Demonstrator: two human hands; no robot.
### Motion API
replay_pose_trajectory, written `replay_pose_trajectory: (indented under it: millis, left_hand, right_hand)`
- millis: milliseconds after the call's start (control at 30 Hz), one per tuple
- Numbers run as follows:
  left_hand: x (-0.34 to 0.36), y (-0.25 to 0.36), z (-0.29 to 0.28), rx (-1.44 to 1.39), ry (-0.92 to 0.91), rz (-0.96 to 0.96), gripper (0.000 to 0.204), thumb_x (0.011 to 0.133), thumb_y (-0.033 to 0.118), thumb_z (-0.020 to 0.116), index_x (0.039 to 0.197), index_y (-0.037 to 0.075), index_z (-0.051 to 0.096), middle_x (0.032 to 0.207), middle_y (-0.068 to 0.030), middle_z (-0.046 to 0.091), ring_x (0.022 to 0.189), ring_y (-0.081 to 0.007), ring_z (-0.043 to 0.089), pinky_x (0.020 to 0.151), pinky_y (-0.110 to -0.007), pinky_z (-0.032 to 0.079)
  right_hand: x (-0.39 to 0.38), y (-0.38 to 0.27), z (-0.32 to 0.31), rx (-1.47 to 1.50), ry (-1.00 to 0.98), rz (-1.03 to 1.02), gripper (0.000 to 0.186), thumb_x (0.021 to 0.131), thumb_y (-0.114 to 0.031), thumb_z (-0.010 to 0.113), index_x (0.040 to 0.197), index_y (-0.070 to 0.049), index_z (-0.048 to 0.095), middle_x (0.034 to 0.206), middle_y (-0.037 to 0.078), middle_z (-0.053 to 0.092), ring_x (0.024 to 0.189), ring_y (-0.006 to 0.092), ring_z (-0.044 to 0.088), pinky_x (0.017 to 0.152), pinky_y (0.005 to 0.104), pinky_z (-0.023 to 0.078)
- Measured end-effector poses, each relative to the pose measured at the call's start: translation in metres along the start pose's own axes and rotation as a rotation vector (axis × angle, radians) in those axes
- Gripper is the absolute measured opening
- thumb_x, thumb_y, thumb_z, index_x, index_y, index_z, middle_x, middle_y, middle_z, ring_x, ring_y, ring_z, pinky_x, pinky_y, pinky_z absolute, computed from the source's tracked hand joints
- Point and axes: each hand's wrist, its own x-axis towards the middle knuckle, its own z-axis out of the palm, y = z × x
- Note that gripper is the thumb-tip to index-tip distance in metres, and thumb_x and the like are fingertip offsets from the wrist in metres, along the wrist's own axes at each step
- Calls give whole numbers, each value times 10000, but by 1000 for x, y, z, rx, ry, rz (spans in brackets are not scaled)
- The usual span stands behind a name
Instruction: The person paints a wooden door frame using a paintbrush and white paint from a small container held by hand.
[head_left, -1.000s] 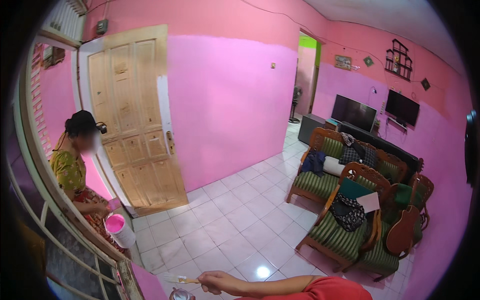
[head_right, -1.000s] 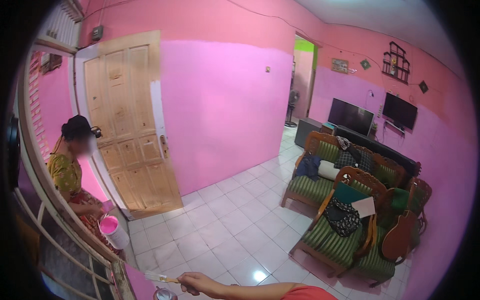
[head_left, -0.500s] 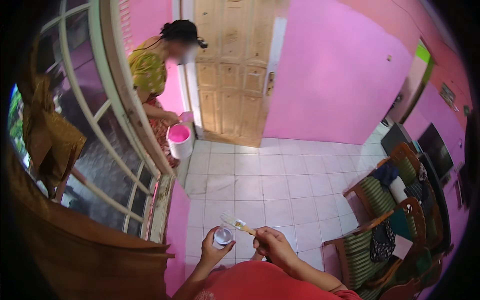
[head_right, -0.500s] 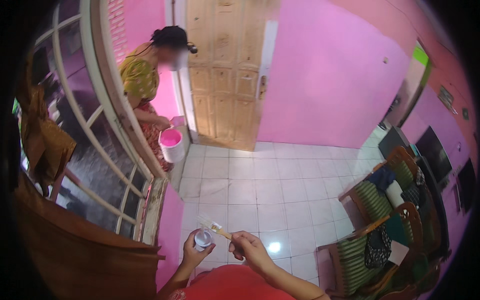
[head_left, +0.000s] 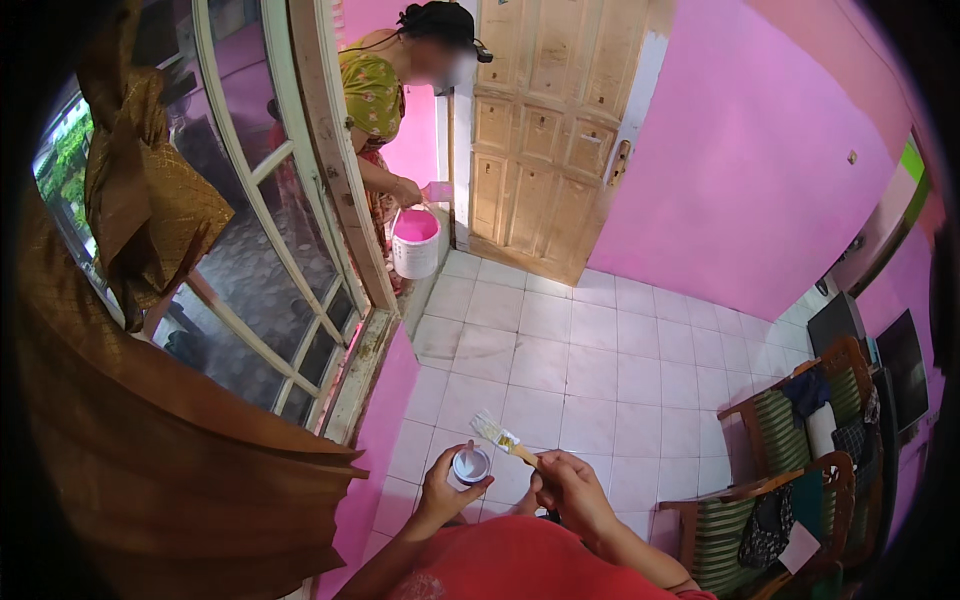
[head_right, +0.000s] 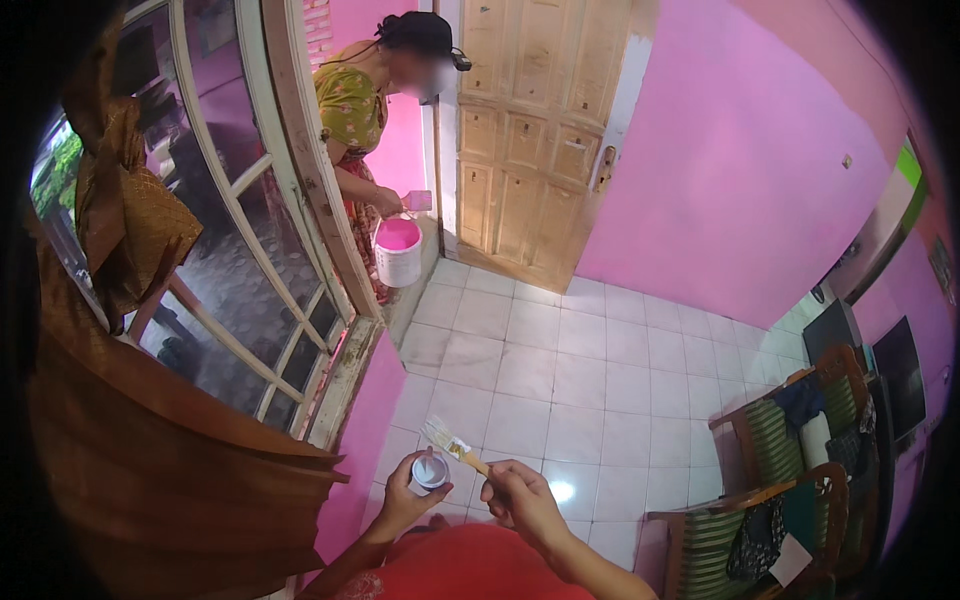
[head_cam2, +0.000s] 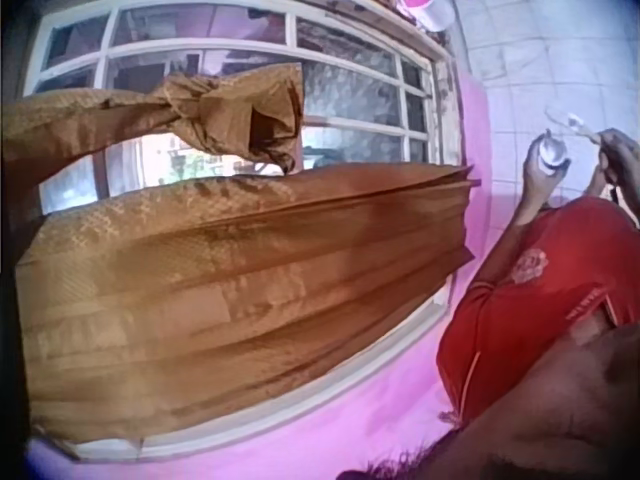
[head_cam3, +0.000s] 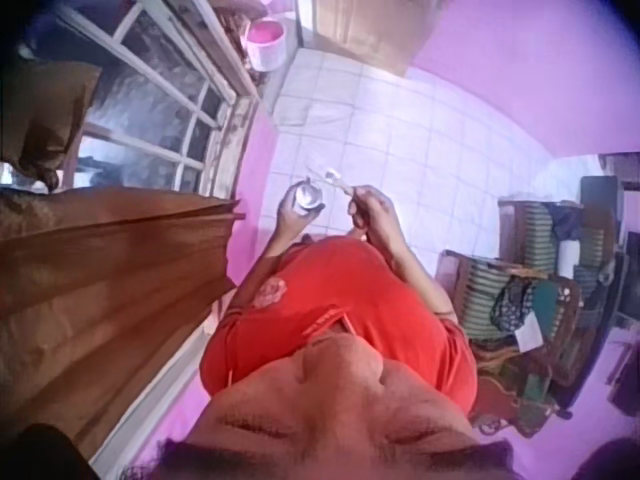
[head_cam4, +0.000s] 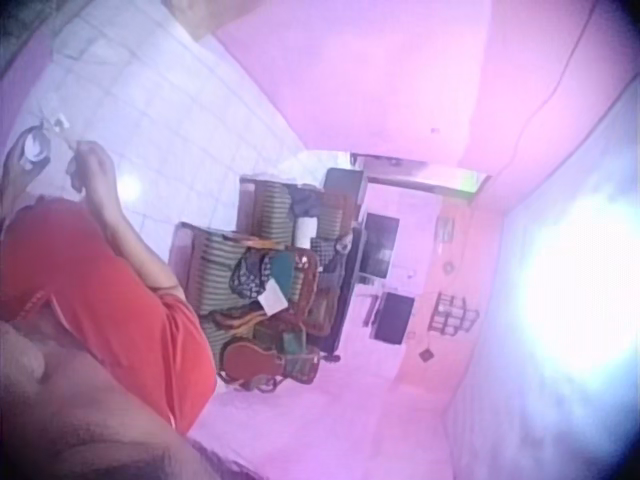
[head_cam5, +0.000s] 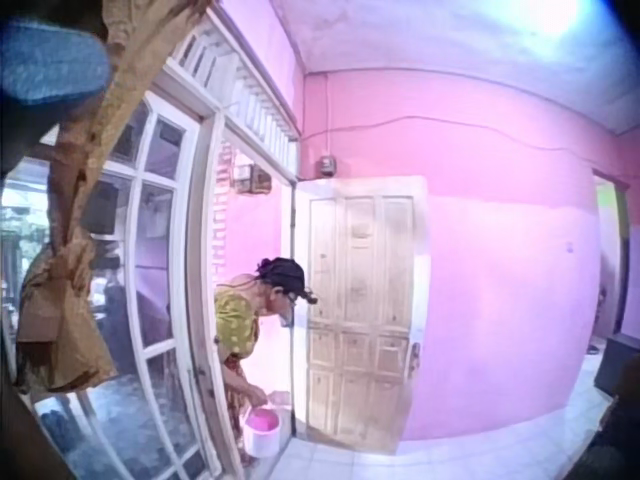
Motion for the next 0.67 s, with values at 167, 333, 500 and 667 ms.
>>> replay_pose_trajectory:
  millis: [167, 333, 500, 667]
  left_hand:
    - [-1, 1, -4, -4, 4, -26, 715, 774, 165, 940, 1345, -35, 559, 1248, -160, 698, 1153, -221, 683, 994, -359, 549]
    - [2, 2, -5, 46, -7, -34, 728, 768, 179, 946, 1344, -35, 558, 1250, -164, 696, 1150, -225, 685, 992, -357, 548]
    - [3, -7, -1, 3, 27, -16, 745, 743, 295, 963, 1307, -13, 586, 1249, -183, 716, 1155, -313, 710, 971, -388, 566]
    - [4, -9, -2, 32, -10, -14, 763, 762, 326, 951, 1329, -16, 573, 1285, -195, 703, 1159, -319, 709, 971, -388, 565]
  right_hand:
    - [4, 4, 3, -5, -7, 7, 247, 1083, -275, 541, 1123, -53, 641, 807, 23, 654, 590, 101, 496, 473, 234, 357]
    - [1, 1, 7, 5, 13, -2, 252, 1080, -262, 543, 1119, -34, 641, 800, 27, 649, 584, 101, 481, 474, 240, 362]
    - [0, 0, 6, 36, 28, -1, 267, 1076, -215, 533, 1169, 10, 643, 784, 63, 663, 586, 138, 507, 570, 259, 413]
    - [3, 3, 5, 34, 41, 4, 267, 1071, -210, 536, 1176, 11, 644, 785, 62, 665, 587, 139, 515, 569, 254, 416]
